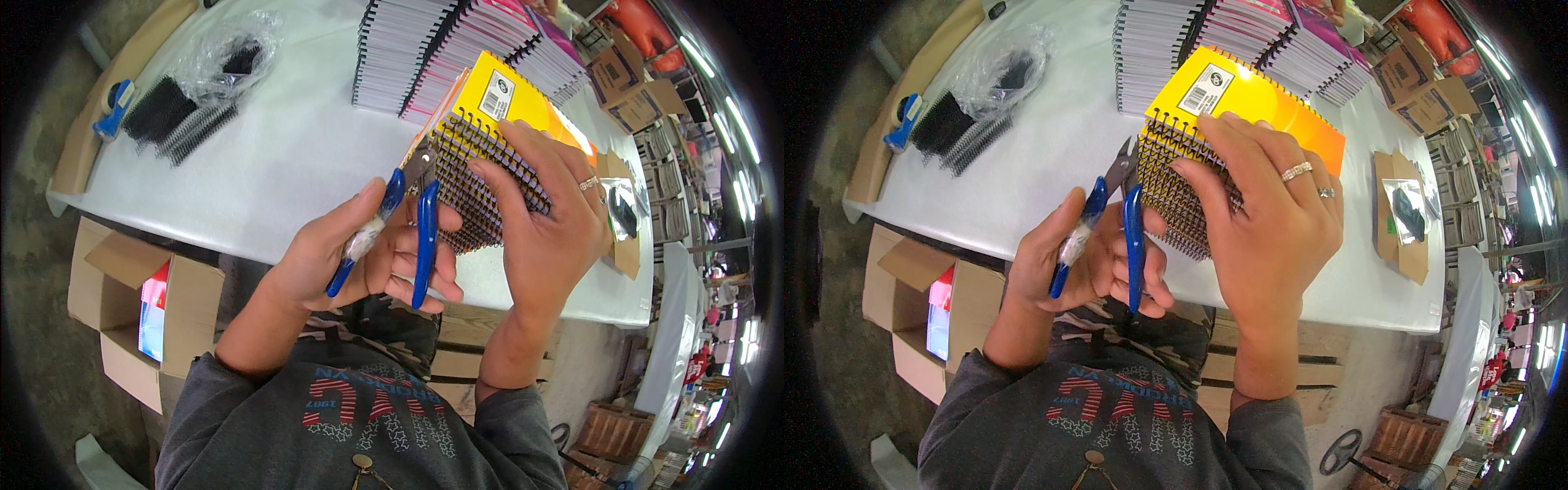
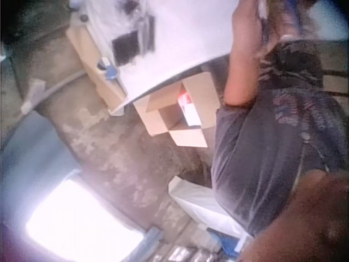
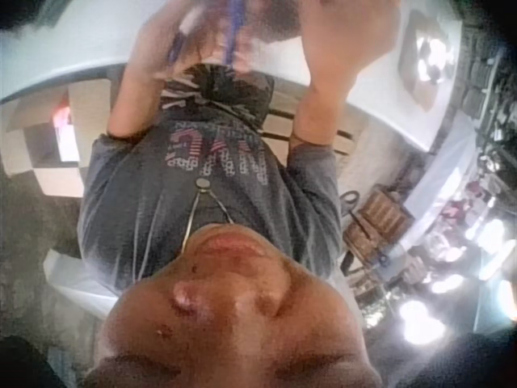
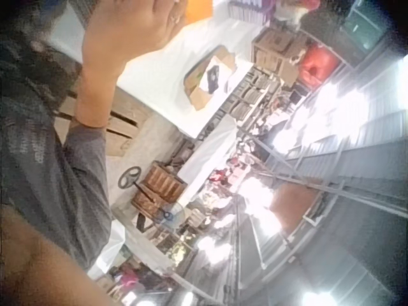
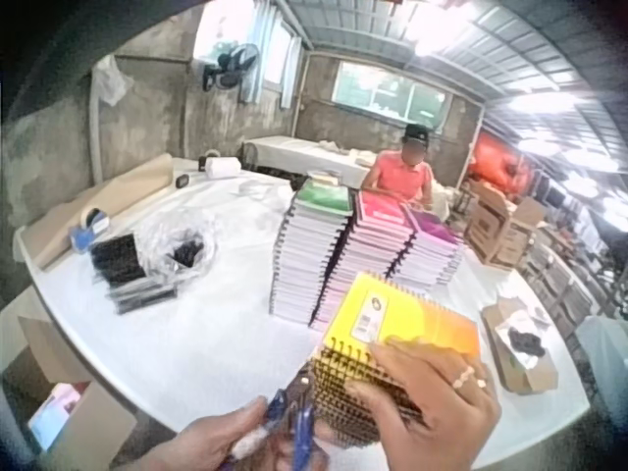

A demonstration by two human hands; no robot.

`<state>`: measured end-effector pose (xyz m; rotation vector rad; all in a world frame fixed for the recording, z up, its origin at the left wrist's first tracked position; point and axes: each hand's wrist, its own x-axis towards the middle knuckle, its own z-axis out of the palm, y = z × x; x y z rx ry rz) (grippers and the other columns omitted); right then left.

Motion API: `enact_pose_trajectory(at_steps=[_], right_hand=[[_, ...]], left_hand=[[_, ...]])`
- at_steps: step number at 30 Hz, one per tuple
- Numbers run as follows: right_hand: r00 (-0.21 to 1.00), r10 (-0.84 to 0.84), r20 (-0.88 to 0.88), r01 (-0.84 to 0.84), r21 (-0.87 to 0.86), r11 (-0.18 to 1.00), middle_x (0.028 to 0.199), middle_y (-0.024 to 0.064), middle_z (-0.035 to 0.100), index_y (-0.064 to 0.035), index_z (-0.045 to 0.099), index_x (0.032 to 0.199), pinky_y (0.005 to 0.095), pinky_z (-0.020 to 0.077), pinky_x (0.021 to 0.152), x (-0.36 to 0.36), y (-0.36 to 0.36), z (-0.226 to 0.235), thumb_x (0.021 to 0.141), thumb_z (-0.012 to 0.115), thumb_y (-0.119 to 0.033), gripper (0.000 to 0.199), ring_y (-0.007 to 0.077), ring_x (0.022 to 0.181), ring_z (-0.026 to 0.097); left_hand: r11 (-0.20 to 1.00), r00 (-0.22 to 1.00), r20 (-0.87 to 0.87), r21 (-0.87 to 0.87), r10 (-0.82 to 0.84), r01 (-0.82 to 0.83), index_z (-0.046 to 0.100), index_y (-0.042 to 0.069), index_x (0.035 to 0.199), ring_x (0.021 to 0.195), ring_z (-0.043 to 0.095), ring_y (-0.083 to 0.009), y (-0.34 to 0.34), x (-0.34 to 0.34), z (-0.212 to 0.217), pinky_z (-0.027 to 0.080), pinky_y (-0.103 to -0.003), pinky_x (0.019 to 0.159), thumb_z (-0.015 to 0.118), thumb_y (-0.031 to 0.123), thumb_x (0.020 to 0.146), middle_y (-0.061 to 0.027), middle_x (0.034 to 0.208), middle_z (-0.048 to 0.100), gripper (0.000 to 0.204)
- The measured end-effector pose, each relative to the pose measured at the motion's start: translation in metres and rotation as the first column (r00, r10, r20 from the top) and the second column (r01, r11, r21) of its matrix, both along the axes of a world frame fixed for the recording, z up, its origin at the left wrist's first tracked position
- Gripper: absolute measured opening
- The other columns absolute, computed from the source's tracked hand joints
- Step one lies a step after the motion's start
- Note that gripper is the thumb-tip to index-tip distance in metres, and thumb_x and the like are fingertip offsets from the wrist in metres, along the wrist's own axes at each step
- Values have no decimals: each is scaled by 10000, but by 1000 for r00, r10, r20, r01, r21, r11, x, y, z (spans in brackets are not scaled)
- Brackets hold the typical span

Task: The person trims the excess spiral coil from a stack of notebooks using pliers, then organizes several individual notebooks into a shipping box and inserts spiral coils into new notebook covers.

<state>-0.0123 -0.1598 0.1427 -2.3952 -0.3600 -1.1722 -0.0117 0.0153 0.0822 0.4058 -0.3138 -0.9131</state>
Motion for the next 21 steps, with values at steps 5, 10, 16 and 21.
enact_pose_trajectory(at_steps=[5, 10, 16, 21], right_hand=[[1000, 14, -9, -14, 4, 1000, 885, 73, 649, -61, 692, 950, 270, 493, 711, -2, 1, 0, 619, 775, -7, 346, 167, 803, 627], [999, 0, -33, -3, -87, 996, 913, 51, 639, -80, 680, 980, 278, 498, 714, -3, 1, 3, 603, 787, -19, 397, 164, 819, 621], [1000, -13, -7, 12, -87, 996, 916, 42, 636, -102, 681, 988, 285, 501, 717, -1, 1, 0, 600, 791, -31, 410, 155, 823, 617], [1000, -19, 1, 19, -83, 996, 900, 44, 639, -99, 686, 978, 276, 499, 711, -2, -1, 0, 607, 789, -33, 390, 151, 818, 617]], left_hand=[[881, 884, 446, 351, 141, -318, 461, -12, 1144, 850, 616, -299, -1, -2, 7, 491, -412, 748, 293, 510, 946, -167, 930, 598, 583], [646, 778, 607, 530, 164, -550, 473, -16, 1150, 880, 614, -284, -3, -8, 7, 488, -390, 763, 323, 504, 942, -158, 939, 605, 580], [976, 989, -78, 190, 125, -108, 428, -47, 1202, 788, 628, -305, 1, -5, 2, 514, -416, 734, 250, 559, 930, -159, 875, 589, 688], [952, 980, 102, 238, 170, -190, 457, -39, 1121, 531, 579, -284, 8, -2, -6, 498, -372, 485, 209, 547, 937, -128, 731, 555, 662]])
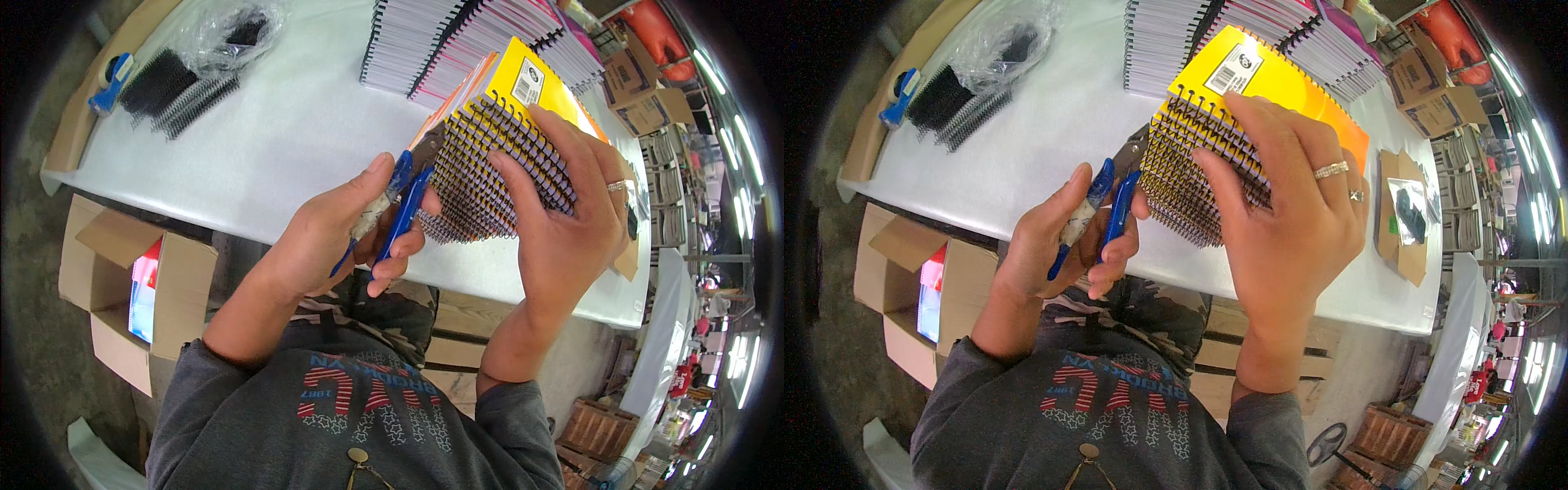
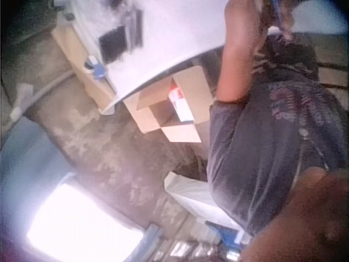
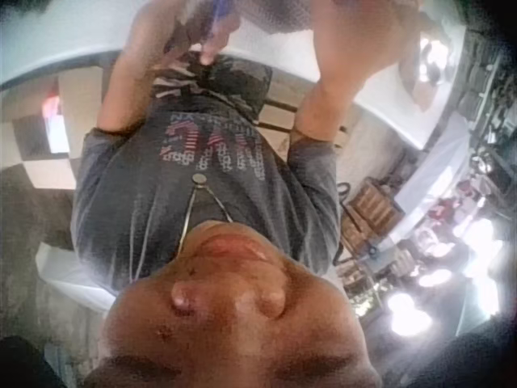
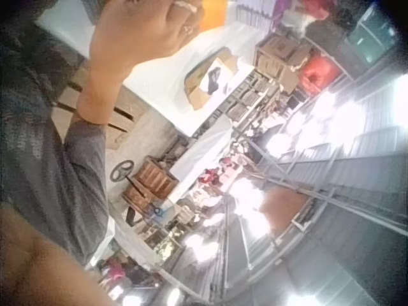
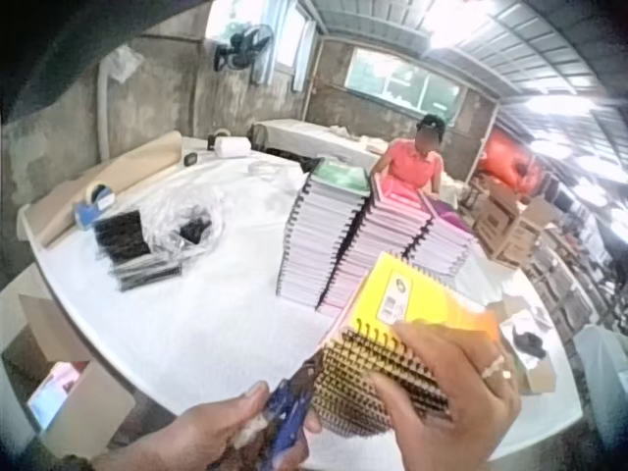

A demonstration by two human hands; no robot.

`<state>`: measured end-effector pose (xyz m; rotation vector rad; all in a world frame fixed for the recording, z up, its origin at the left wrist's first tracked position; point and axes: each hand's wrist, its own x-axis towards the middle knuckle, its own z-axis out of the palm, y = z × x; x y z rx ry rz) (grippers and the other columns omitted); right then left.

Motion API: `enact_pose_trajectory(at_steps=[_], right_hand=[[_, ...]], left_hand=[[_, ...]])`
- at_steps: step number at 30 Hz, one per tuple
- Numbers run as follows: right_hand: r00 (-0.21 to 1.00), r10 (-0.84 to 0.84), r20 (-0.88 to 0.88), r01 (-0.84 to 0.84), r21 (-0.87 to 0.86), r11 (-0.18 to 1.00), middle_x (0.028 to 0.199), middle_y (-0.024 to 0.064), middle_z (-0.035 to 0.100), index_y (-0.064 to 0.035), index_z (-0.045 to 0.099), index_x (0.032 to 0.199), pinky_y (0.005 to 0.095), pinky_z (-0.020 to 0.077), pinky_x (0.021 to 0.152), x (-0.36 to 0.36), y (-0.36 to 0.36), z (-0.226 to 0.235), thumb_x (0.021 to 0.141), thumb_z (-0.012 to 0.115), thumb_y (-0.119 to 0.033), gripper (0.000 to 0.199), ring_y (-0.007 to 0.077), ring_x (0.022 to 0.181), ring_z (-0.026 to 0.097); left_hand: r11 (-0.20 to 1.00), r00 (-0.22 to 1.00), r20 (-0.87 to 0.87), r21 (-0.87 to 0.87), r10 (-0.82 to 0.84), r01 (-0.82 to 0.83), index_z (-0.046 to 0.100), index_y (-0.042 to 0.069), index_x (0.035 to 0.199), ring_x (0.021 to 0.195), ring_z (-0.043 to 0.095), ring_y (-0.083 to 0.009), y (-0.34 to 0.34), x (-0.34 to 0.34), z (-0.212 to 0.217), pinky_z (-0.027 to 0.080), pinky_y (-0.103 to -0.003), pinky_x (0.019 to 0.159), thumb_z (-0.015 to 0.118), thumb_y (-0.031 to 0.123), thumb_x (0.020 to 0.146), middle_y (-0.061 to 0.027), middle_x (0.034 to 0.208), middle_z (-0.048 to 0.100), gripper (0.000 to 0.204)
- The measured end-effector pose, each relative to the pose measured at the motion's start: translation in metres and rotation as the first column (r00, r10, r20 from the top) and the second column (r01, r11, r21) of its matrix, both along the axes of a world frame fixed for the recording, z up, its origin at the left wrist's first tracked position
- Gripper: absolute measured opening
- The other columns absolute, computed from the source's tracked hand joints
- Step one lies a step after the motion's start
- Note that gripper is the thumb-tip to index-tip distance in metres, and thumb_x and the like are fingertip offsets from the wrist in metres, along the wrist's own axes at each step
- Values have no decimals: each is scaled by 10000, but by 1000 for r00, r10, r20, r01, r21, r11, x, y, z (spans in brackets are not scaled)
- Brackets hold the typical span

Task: The person trims the excess spiral coil from a stack of notebooks using pliers, then organizes several individual notebooks into a shipping box and inserts spiral coils into new notebook covers.

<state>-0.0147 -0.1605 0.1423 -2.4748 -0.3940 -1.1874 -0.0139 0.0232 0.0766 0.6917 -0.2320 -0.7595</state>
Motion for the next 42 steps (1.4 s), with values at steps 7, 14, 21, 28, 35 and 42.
enact_pose_trajectory(at_steps=[7, 14, 21, 28, 35, 42], right_hand=[[1000, -8, -16, 7, -4, 1000, 903, 44, 639, -95, 687, 982, 267, 495, 709, 0, 2, 1, 605, 787, -18, 397, 150, 814, 617], [999, 39, -25, -38, 32, 999, 916, 43, 627, -103, 679, 1005, 274, 497, 716, 2, -1, 0, 587, 799, -23, 443, 155, 831, 607], [997, -64, -53, 58, -109, 992, 991, 47, 590, -135, 673, 1041, 286, 491, 751, -1, 3, 2, 572, 803, -37, 496, 166, 897, 580], [998, -32, -50, 29, -54, 998, 990, 53, 586, -135, 673, 1045, 288, 494, 756, 0, 3, -1, 595, 792, -34, 476, 174, 910, 580], [996, -44, -73, 39, -68, 997, 1010, 41, 579, -158, 669, 1055, 290, 499, 764, -1, 4, 0, 585, 802, -59, 499, 168, 921, 579], [988, -143, -50, 123, -287, 950, 1046, 49, 571, -204, 613, 1143, 335, 471, 796, -1, 3, 3, 534, 826, -137, 649, 219, 961, 566]], left_hand=[[993, 965, -251, -102, -76, 52, 459, -32, 1131, 645, 594, -258, -2, 3, 15, 501, -357, 582, 201, 533, 946, -119, 721, 536, 648], [385, 555, 831, 520, -24, -762, 470, -17, 1106, 826, 607, -320, -11, -5, 7, 456, -427, 718, 357, 427, 963, -197, 852, 579, 480], [998, 991, -126, -53, -50, 44, 430, -35, 1197, 782, 631, -313, -3, 4, -11, 526, -439, 706, 228, 555, 929, -190, 888, 588, 679], [981, 995, -65, 183, 80, -67, 452, -39, 1149, 631, 623, -273, -10, -1, 6, 536, -362, 535, 188, 543, 938, -134, 723, 532, 673], [370, 615, 788, 579, -25, -727, 475, -14, 1097, 842, 607, -220, -14, -6, -2, 435, -318, 700, 337, 510, 940, -145, 876, 604, 564], [920, 949, 311, 355, 51, -166, 452, -9, 1192, 851, 608, -319, -5, 0, -13, 483, -420, 744, 282, 573, 921, -179, 975, 603, 664]])
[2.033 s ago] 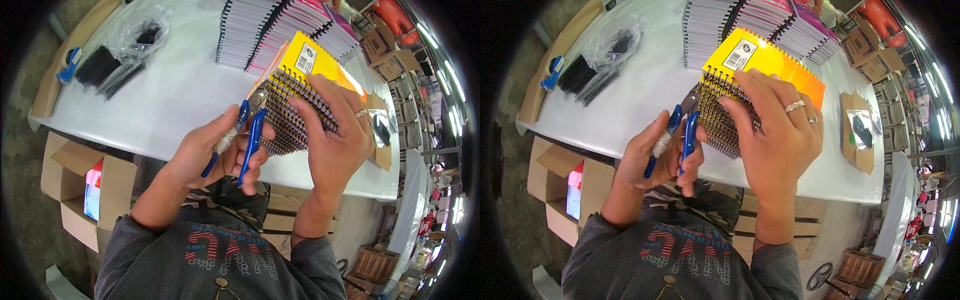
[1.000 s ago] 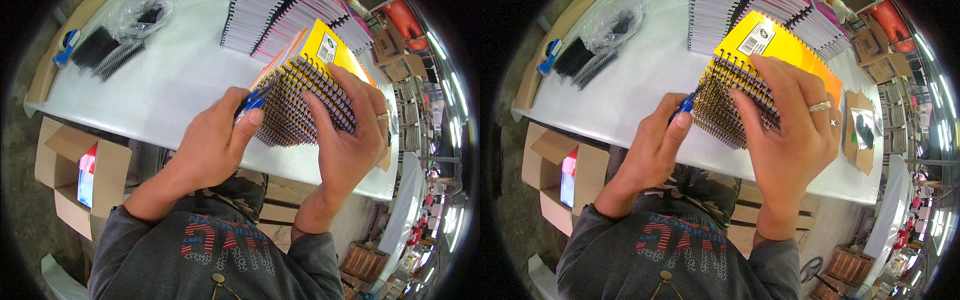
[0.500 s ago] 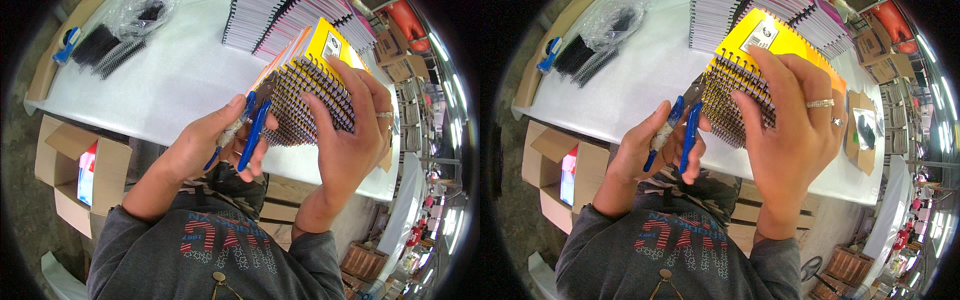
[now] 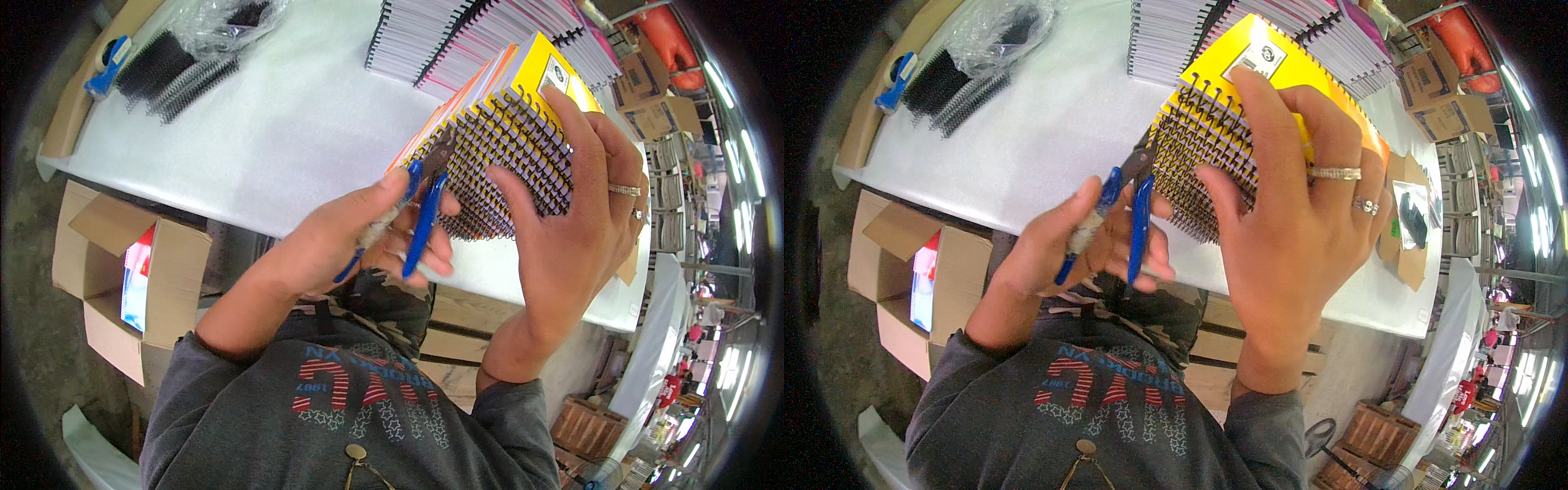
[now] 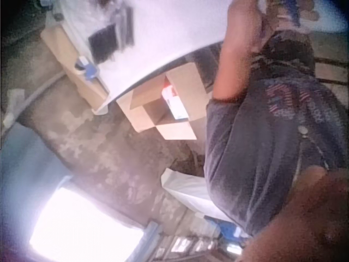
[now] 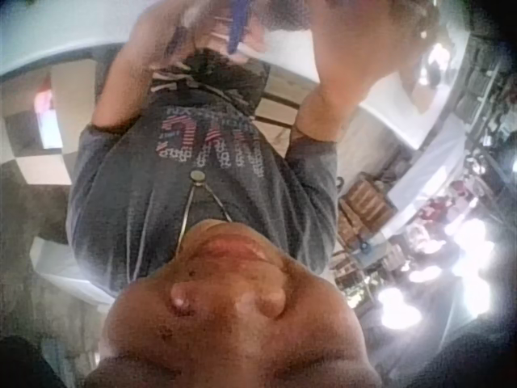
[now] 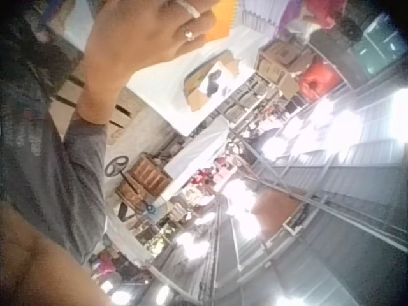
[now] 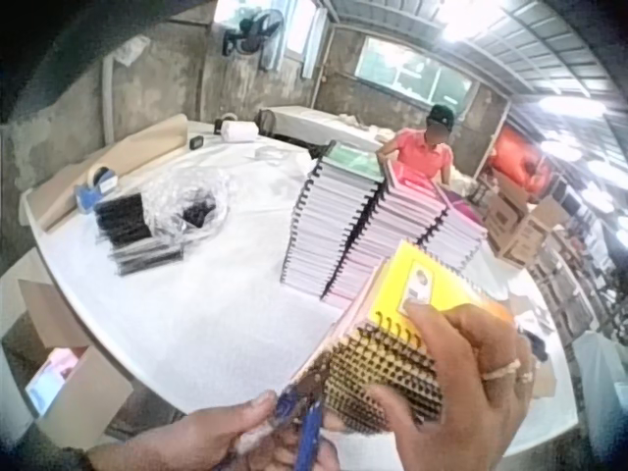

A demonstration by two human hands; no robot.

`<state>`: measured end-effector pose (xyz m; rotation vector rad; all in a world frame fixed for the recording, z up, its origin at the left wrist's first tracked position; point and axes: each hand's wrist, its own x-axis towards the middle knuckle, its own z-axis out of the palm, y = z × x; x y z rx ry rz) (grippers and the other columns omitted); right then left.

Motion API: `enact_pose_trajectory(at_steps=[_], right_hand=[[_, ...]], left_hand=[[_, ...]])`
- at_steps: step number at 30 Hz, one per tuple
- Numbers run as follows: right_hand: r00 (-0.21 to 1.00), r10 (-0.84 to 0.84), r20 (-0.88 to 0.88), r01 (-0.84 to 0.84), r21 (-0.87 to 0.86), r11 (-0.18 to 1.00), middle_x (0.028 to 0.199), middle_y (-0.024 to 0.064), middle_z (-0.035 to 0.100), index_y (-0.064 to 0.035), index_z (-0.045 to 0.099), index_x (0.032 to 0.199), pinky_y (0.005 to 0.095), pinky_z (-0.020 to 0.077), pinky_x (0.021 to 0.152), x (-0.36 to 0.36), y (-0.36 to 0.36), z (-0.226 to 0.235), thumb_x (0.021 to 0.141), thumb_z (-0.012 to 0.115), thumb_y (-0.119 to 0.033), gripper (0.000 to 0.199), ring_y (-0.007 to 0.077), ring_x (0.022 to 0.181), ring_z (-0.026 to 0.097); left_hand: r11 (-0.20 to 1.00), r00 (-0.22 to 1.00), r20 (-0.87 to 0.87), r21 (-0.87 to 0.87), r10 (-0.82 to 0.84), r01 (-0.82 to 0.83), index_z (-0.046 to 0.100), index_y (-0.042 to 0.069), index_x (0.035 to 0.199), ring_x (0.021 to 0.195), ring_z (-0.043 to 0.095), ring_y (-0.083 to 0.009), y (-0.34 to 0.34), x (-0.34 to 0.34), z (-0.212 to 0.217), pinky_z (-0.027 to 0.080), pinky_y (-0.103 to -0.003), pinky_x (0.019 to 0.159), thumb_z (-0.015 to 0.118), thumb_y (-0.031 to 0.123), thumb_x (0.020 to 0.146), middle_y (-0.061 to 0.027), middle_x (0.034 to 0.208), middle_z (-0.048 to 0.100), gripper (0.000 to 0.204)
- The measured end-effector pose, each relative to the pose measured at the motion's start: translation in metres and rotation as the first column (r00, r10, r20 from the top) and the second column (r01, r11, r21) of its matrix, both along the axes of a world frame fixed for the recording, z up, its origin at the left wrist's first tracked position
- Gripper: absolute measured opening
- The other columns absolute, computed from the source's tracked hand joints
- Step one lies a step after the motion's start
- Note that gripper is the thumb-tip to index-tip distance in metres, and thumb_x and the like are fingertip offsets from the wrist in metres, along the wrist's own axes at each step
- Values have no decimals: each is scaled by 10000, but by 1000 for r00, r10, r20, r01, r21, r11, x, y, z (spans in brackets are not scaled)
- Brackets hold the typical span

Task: The person trims the excess spiral coil from a stack of notebooks using pliers, then organizes several individual notebooks into a shipping box and inserts spiral coils into new notebook covers.

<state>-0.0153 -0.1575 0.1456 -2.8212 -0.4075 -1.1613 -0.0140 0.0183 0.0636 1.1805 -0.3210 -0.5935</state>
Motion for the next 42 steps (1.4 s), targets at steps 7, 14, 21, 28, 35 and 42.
enact_pose_trajectory(at_steps=[7, 14, 21, 28, 35, 42], right_hand=[[1000, -20, -1, 20, -12, 1000, 1087, 50, 565, -216, 607, 1154, 347, 448, 828, -3, 1, 0, 551, 822, -158, 643, 223, 984, 557], [999, -37, -26, 37, -18, 999, 1102, 46, 558, -219, 605, 1160, 348, 439, 833, -5, 0, 0, 559, 819, -156, 641, 214, 1017, 537], [998, -53, -34, 51, -48, 998, 1107, 39, 550, -219, 593, 1178, 336, 432, 845, -4, 2, 1, 558, 822, -145, 665, 202, 1012, 536], [999, -29, -31, 29, -10, 1000, 1104, 48, 546, -216, 592, 1181, 342, 442, 834, -4, 1, 0, 554, 824, -137, 672, 211, 1011, 536], [1000, -17, -25, 17, -16, 1000, 1108, 43, 540, -211, 588, 1185, 348, 441, 834, -4, -2, -2, 552, 825, -152, 678, 217, 1009, 535], [998, -60, -3, 59, -77, 995, 1087, 33, 545, -216, 581, 1187, 361, 417, 845, -3, 2, -3, 508, 842, -208, 727, 224, 997, 534]], left_hand=[[875, 849, -396, -463, -349, 143, 399, -45, 1212, 887, 616, -409, 8, 4, -4, 543, -461, 703, 213, 583, 919, -257, 992, 564, 718], [887, 815, -486, -455, -315, 71, 427, -51, 1160, 694, 616, -325, 7, -2, 21, 552, -426, 610, 204, 542, 940, -182, 794, 541, 670], [785, 899, 429, 527, 83, -324, 478, -24, 1083, 617, 547, -191, 5, -4, 21, 514, -332, 628, 278, 518, 948, -100, 688, 543, 593], [978, 961, -234, -182, -149, 107, 430, -25, 1197, 826, 632, -262, 7, -6, 12, 522, -340, 715, 309, 560, 923, -158, 851, 600, 657], [979, 913, -370, -167, -171, 116, 443, -29, 1185, 850, 626, -334, 10, 1, 14, 524, -414, 713, 286, 540, 935, -196, 949, 603, 642], [947, 980, 148, 271, 135, -172, 452, -17, 1181, 864, 625, -286, 3, -2, 0, 512, -388, 765, 309, 530, 935, -170, 935, 604, 616]])
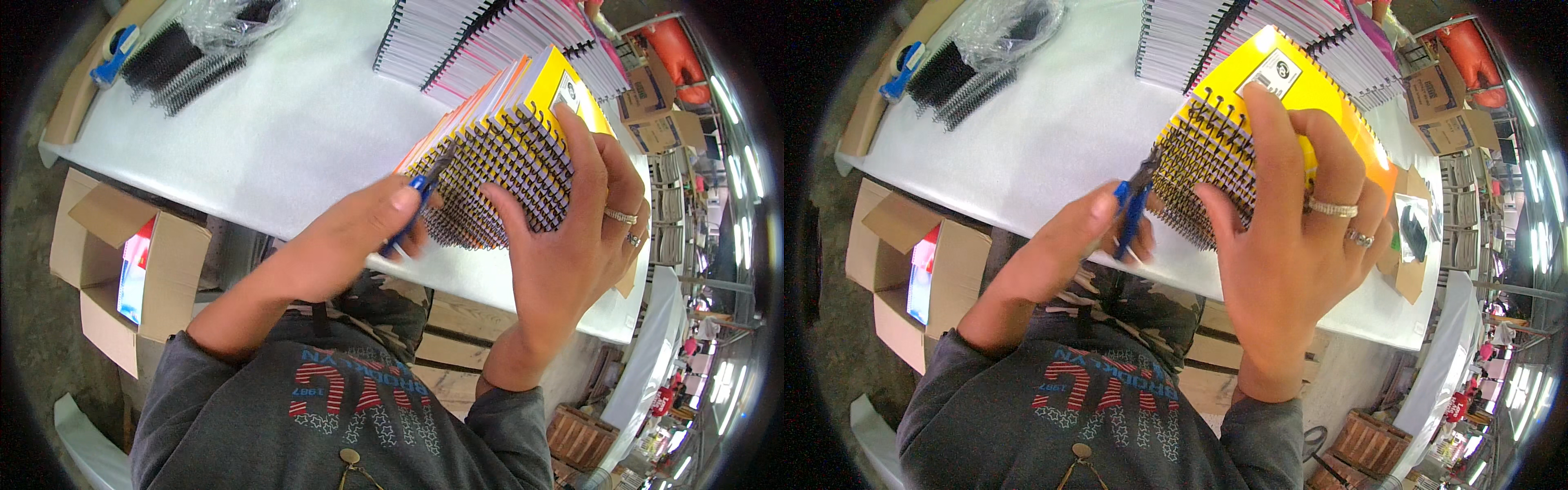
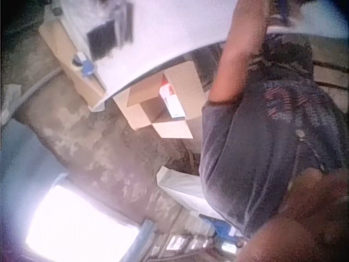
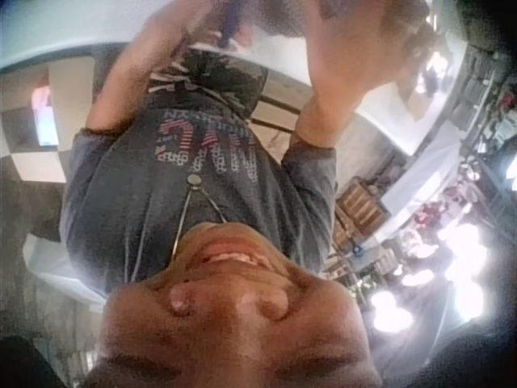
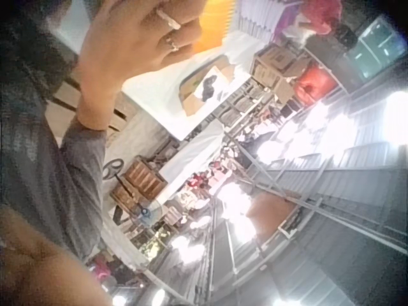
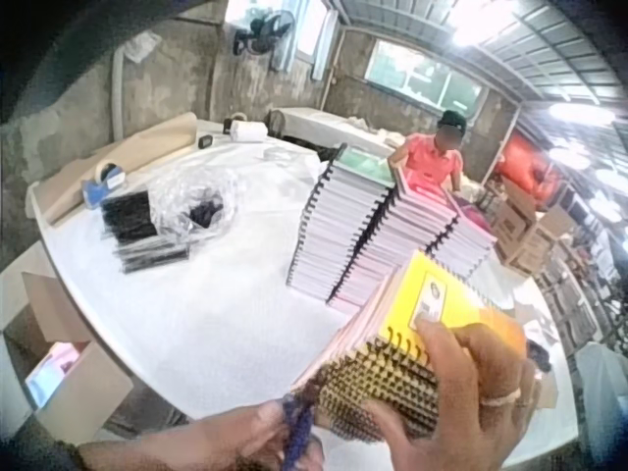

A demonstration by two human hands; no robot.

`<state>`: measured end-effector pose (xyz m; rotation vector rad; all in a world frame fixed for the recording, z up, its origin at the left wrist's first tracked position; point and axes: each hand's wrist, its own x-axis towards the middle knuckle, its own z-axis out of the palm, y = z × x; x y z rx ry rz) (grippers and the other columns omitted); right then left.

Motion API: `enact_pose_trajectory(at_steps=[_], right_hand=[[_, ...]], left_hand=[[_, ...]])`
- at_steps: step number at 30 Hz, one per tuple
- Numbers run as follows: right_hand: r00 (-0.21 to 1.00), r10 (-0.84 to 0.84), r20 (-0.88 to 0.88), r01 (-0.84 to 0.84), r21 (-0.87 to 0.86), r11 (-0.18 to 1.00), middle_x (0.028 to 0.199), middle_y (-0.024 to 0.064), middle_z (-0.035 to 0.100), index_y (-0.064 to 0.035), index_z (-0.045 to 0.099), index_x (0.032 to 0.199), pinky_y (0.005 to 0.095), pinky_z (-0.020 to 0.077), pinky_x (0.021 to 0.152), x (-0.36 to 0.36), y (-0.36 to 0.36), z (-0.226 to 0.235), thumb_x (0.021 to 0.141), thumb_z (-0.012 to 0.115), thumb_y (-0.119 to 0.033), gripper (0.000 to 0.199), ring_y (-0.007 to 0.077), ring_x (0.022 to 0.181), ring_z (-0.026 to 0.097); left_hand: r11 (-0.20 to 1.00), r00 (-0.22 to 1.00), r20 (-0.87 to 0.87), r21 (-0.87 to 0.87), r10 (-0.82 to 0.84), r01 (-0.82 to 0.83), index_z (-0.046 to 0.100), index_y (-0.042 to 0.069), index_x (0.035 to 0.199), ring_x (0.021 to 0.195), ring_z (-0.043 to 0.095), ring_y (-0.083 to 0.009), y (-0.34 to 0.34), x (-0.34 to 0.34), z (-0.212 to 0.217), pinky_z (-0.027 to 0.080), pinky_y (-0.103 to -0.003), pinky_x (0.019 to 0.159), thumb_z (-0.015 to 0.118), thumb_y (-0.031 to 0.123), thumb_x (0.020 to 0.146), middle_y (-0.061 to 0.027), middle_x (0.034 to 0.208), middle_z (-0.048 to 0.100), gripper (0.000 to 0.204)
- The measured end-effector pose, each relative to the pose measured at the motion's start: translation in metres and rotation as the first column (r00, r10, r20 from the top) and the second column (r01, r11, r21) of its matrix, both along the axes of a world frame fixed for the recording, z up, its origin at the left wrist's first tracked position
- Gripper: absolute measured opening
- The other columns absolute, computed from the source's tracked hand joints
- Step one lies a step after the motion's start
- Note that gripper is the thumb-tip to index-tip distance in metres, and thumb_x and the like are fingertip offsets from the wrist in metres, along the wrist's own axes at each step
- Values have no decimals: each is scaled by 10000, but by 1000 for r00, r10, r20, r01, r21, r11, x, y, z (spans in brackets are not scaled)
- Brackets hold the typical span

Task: The person trims the excess spiral coil from a stack of notebooks using pliers, then organizes several individual notebooks into a shipping box and inserts spiral coils into new notebook covers.

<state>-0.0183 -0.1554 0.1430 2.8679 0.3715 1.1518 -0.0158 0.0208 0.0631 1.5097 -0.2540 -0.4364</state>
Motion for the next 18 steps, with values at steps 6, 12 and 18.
enact_pose_trajectory(at_steps=[6, 12, 18], right_hand=[[1000, 16, 21, -16, -11, 1000, 1086, 21, 537, -220, 576, 1190, 356, 414, 846, 0, -3, 0, 513, 842, -226, 728, 217, 1013, 526], [994, -99, -40, 96, -61, 994, 1128, -1, 509, -244, 514, 1250, 389, 331, 932, -5, 6, -3, 495, 842, -260, 823, 205, 1076, 477], [996, -88, 5, 88, -66, 994, 1166, -7, 479, -252, 490, 1270, 400, 304, 950, -4, 5, -9, 475, 847, -272, 872, 198, 1099, 455]], left_hand=[[527, 701, -360, -849, -616, 28, 460, -13, 1164, 827, 622, -263, 9, 5, -7, 502, -362, 741, 336, 502, 941, -134, 841, 591, 574], [973, 962, 257, 182, 92, -142, 485, 9, 1128, 782, 620, -288, -4, -4, -1, 484, -407, 689, 368, 435, 957, -166, 827, 582, 474], [493, 698, -352, -870, -623, 1, 478, 13, 1126, 742, 590, -230, 11, 5, -24, 506, -385, 712, 238, 517, 952, -115, 835, 575, 585]])
